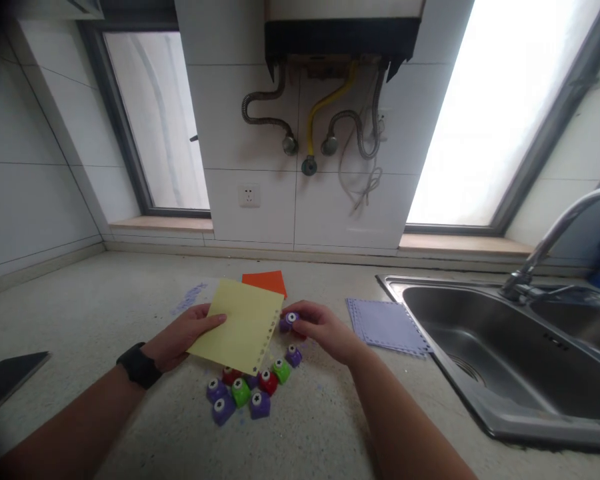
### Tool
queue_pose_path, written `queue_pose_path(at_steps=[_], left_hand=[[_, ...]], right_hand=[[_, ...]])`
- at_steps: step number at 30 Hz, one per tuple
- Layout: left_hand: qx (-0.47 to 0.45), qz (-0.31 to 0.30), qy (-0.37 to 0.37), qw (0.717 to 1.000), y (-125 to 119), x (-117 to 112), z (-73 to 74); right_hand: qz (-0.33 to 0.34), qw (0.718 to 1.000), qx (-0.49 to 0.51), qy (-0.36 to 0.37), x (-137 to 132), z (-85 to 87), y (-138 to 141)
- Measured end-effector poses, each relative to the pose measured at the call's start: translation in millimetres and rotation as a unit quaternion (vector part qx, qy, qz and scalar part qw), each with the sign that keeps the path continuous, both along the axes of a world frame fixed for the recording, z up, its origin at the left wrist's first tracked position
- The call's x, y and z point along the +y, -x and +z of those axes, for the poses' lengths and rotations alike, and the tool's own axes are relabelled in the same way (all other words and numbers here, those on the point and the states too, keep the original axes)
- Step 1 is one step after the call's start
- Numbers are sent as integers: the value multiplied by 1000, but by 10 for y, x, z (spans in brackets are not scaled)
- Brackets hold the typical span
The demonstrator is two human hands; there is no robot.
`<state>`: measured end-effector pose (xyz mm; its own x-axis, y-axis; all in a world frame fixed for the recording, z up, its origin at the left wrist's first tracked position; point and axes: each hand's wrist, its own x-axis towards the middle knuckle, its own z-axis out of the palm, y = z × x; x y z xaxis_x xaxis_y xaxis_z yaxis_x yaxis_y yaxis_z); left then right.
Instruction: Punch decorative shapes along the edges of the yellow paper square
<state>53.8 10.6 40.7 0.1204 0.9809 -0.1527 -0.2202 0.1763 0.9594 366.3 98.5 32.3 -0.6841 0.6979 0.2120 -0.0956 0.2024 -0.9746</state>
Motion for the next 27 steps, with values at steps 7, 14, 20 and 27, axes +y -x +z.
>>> queue_pose_path(at_steps=[7,14,20,27], left_hand=[[3,97,-10,995,210,-196,-251],[32,99,6,995,248,-137,-526],[80,125,3,989,267,-168,-553],[266,155,-99,946,265,-240,-405]], right_hand=[[-84,995,34,35,-56,-56,135],[-140,983,99,65,-217,-40,324],[-141,978,150,36,-355,-26,412],[-122,969,189,-100,-465,31,474]])
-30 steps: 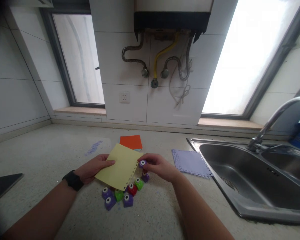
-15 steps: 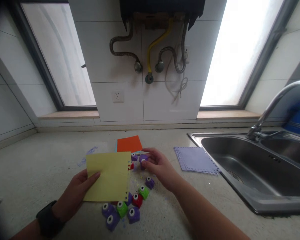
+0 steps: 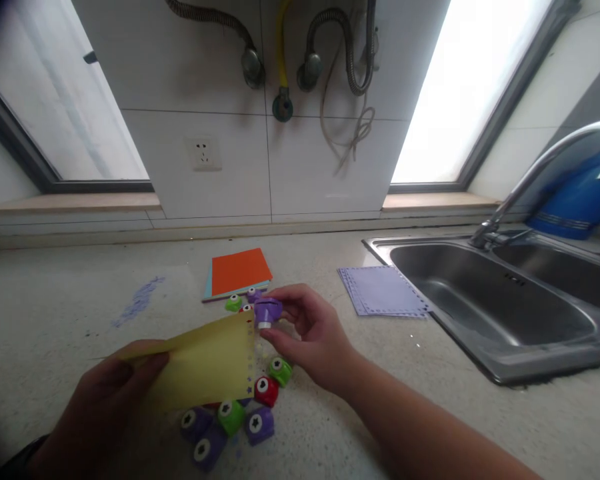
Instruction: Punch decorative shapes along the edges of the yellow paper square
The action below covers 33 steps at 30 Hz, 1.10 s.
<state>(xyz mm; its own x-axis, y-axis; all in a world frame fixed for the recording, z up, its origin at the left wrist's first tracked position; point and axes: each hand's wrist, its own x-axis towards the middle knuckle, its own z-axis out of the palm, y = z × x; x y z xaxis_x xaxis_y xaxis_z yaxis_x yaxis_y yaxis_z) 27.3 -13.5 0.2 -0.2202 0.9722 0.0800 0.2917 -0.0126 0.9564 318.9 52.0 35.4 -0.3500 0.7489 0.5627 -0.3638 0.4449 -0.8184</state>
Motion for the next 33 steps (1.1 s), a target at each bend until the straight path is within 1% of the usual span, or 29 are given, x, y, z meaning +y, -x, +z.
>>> queue_pose_path(at_steps=[3,7,10,16,19,22,27,33], left_hand=[[20,-3,-13,1000,-1,4,23],[42,7,-17,999,-5,-8,45],[62,19,-28,997,-12,-20,73],[34,22,-3,999,-34,-9,92],[24,23,-4,999,-38,-10,92],[21,18,-4,1000,-39,-18,96],[31,17,-1,999,-36,-20,94],[64,17,-19,998,-21,2,75]], right_hand=[[-6,999,1,-36,-26,37,-7],[1,999,7,-53,-50,64,-11],[2,999,2,-50,-61,62,-12],[0,999,-9,-47,-52,49,-19],[-12,999,-12,-47,-31,40,-14],[-9,999,-16,-47,-10,21,-5],[-5,999,-15,-42,0,-9,-3],[-14,999,-7,-36,-7,-11,4]])
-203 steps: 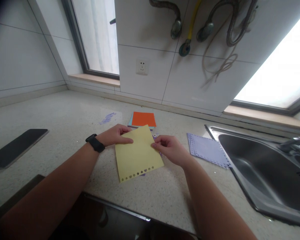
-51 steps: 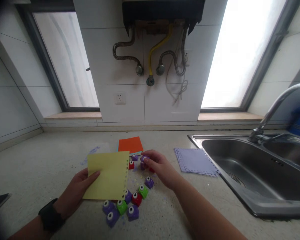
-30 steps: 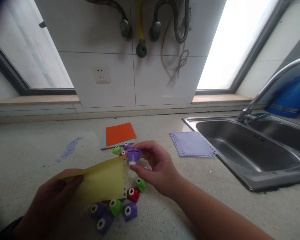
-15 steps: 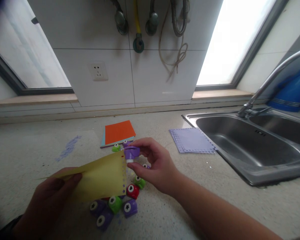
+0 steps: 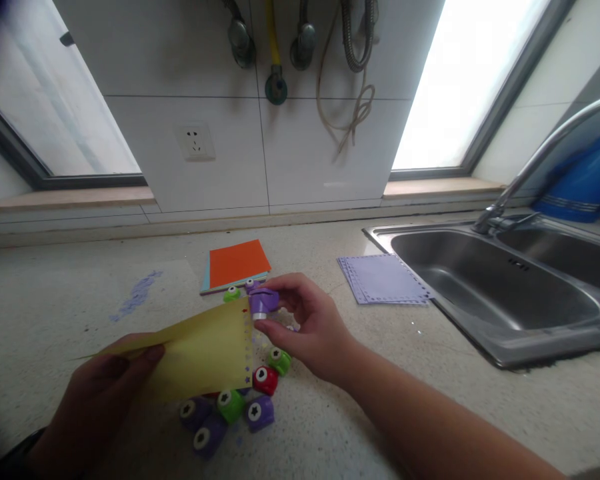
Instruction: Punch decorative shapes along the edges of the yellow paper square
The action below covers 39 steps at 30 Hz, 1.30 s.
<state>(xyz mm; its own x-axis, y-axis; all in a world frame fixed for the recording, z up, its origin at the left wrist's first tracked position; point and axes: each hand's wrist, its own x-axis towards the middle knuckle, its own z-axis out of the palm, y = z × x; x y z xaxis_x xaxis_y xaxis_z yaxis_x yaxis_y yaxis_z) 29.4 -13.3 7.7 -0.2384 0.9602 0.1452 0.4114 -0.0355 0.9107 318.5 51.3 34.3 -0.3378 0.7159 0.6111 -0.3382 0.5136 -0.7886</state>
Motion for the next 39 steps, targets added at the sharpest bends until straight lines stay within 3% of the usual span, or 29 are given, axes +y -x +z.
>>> queue_pose_path(at_steps=[6,11,17,22,28,34,39], left_hand=[[35,0,-25,999,21,-4,-2],[31,-3,-7,999,-57,-57,80],[-19,58,5,998,-133,-121,89],[-131,18,28,991,-115,-136,139],[-233,-23,115,965,-141,-133,247],[-269,-70,199,940,-77,-50,144],[-312,-91,220,920,-28,-9,90]], right_hand=[[3,1000,-17,2,1,-13,-6],[0,999,-31,28,5,-18,-2],[5,997,-29,68,-4,77,-26],[52,992,-10,119,7,157,-72],[66,971,-34,226,45,157,-96],[64,945,-73,314,96,29,-52],[65,924,-72,369,92,-43,23]])
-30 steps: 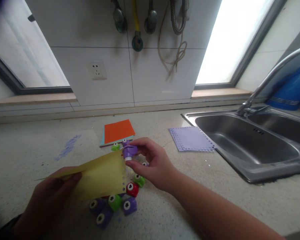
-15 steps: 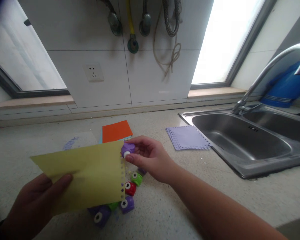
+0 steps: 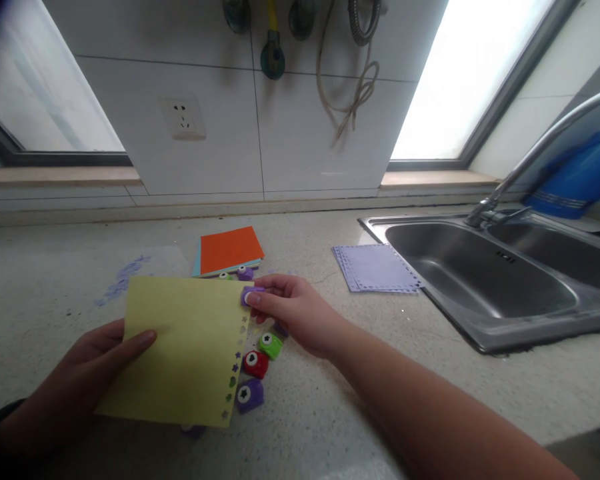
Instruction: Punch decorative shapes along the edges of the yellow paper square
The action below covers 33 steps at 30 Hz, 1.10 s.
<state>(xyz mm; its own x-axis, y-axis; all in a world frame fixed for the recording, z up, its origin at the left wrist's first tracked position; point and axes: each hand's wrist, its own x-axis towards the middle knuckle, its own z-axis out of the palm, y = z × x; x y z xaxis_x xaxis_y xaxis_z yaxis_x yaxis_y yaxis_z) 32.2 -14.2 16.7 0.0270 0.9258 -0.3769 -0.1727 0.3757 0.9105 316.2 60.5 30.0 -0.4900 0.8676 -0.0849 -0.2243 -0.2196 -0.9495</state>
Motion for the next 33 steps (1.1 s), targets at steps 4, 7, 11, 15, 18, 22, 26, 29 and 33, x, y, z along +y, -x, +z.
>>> queue_pose_path(at_steps=[4,7,11,15,18,22,26,29,33], left_hand=[[-13,7,5,1000,24,15,-23],[-18,4,14,1000,34,17,-31],[-20,7,20,1000,29,1,-16],[-14,10,12,1000,-12,-23,33],[5,21,3,1000,-36,-17,61],[0,3,11,1000,4,20,35],[-2,-4,14,1000,66,39,-15],[-5,-7,12,1000,88,40,-36],[-22,-13,14,1000,86,34,-42]], right_hand=[[4,999,-31,9,-12,-11,18],[9,999,-42,11,-20,-8,16],[9,999,-38,24,-29,8,19],[14,999,-35,27,-31,20,14],[26,999,-27,29,-32,27,6],[48,998,-20,21,-38,46,5],[66,997,-30,1,-39,51,1],[64,997,-40,-8,-33,33,-3],[64,997,-46,-14,-28,9,-7]])
